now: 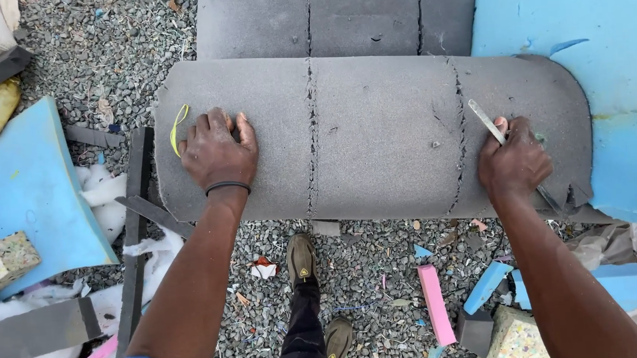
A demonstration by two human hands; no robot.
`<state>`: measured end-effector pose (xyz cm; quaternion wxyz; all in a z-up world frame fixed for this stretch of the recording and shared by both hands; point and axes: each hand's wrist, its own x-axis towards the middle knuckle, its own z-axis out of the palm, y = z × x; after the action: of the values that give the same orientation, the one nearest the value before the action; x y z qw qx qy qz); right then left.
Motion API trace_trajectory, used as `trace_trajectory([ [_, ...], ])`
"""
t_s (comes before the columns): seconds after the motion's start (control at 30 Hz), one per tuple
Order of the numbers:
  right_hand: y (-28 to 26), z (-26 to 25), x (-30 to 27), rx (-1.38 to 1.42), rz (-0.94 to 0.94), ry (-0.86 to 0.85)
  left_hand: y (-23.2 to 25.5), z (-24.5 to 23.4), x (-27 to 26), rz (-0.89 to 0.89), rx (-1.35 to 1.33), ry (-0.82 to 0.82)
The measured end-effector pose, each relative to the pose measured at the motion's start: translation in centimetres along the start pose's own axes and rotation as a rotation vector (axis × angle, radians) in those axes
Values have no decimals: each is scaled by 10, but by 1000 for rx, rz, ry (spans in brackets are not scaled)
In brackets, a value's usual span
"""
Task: The person measures a gray foam sofa armrest with a tape measure and marks it with a metal tool. They then cut along the marked lines on the armrest and the seat cushion using the metal tool.
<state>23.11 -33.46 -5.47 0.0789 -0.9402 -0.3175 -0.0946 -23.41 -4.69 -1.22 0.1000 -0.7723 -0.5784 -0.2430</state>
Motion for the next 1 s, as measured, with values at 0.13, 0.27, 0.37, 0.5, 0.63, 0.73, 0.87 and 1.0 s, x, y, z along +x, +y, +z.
trace_trajectory([
  [0.13, 1, 0, -1, 5, 19, -23, 0, -2, -1, 13, 3, 13],
  [0.27, 4, 1, 0, 21, -9, 12, 3, -5, 1, 9, 12, -6],
  [0.37, 3, 0, 0, 13, 10, 3, 2, -4, 1, 7, 1, -9],
  [0.5, 4, 3, 0, 17, 5, 21, 2, -5, 1, 1, 12, 3],
  [0.63, 3, 1, 0, 30, -34, 86, 2, 0, 3, -1, -24, -4],
  [0.73, 4, 1, -4, 39, -38, 86, -2, 4, -1, 8, -23, 20],
  [0.87, 4, 4, 2, 33, -32, 76, 0, 4, 1, 1, -26, -9],
  [1.0, 5, 6, 0, 54, 6, 14, 0, -1, 0, 23, -19, -9],
])
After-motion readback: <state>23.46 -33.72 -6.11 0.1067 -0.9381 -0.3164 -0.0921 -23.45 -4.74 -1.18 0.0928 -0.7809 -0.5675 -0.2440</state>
